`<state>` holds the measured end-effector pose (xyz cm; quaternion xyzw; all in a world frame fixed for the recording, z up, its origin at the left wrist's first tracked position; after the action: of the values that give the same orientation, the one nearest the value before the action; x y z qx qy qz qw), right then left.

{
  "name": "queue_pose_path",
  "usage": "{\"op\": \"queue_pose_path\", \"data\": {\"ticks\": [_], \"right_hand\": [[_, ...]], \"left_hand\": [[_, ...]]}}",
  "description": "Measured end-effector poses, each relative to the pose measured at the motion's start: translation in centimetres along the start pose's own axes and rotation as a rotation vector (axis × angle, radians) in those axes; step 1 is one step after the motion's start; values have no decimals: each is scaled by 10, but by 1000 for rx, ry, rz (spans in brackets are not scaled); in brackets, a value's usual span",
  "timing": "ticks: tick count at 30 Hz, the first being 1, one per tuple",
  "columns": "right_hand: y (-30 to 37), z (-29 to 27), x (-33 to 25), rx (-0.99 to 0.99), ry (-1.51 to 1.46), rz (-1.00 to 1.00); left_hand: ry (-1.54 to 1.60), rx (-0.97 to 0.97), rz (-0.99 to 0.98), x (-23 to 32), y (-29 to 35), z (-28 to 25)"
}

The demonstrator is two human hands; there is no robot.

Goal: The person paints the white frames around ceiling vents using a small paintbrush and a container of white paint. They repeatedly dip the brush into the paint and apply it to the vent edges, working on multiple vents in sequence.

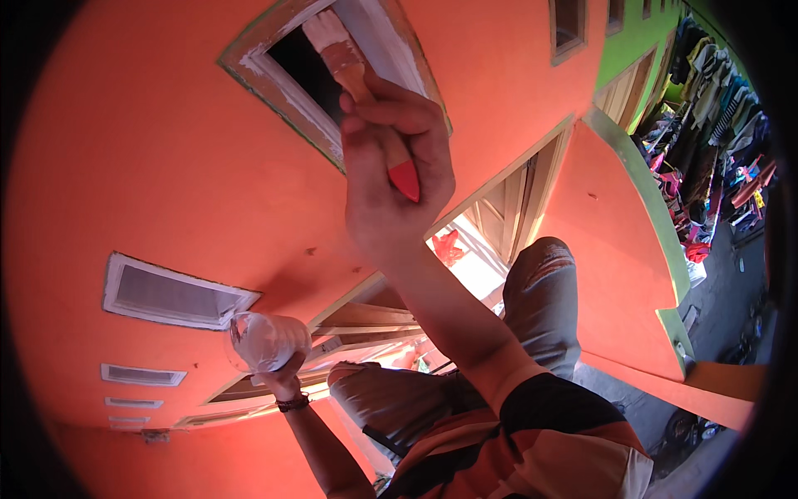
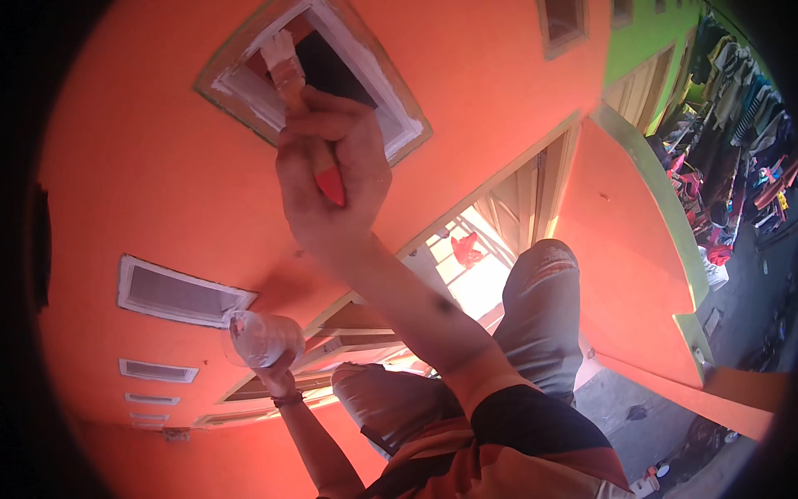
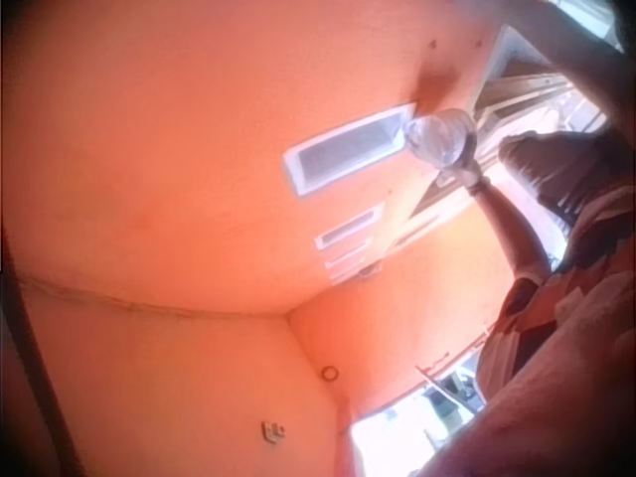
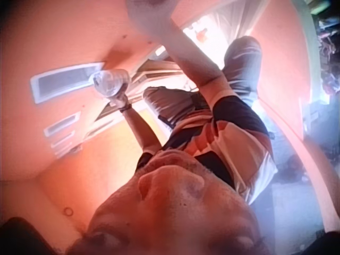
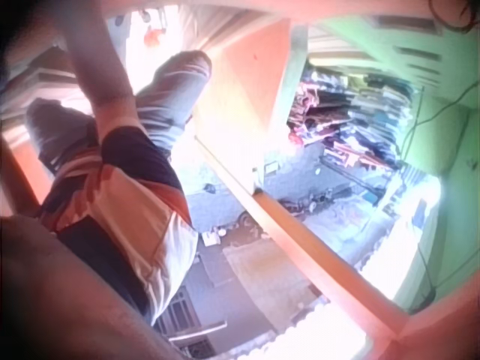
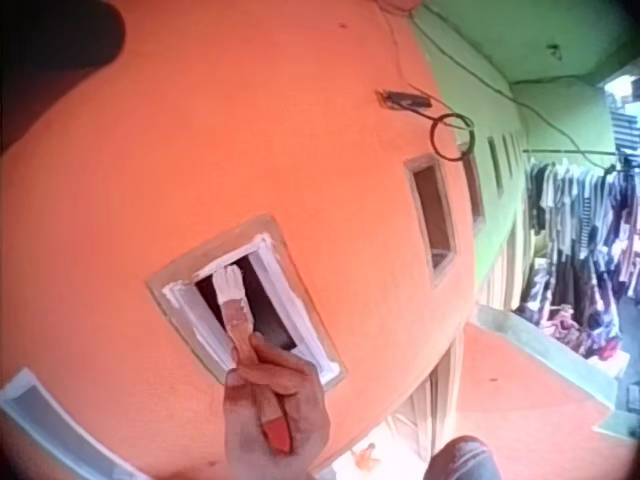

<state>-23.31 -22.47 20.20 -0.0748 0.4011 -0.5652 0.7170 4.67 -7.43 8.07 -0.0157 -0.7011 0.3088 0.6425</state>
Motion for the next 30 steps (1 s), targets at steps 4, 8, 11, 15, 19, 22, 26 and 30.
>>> {"op": "queue_pose_path", "data": {"ticks": [4, 8, 11, 15, 19, 22, 26, 30], "right_hand": [[-18, 17, 11, 9, -81, -77], [-5, 25, 6, -133, -13, -97], [-2, 14, -1, -203, 6, -86], [-11, 11, 7, 48, 9, -82], [-11, 27, 6, 1, -84, -66], [-2, 35, 7, -84, -13, -149], [5, 33, 2, -169, -48, -91], [10, 18, -5, -106, -72, -49]], "left_hand": [[-60, -47, 78, -10, -10, -8], [-22, -51, 28, -12, -9, -9], [-16, -47, 1, -10, -7, -8], [9, -18, -16, -1, -5, 2], [-13, -41, -20, -2, -7, 1], [33, -30, -2, -4, -7, 0], [51, -26, -25, -3, -9, 4], [57, -4, -9, -1, -7, 1]]}}
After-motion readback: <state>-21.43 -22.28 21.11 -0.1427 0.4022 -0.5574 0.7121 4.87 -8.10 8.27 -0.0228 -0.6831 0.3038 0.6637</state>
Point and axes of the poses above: each hand's wrist, its own y-axis away from the middle knuckle, its own z-axis out of the palm, x = y × z, the point moved 1 cm from there along -y, towards the middle knuckle, and after that the axes turned 12 degrees about y, right-handed, at the moved point
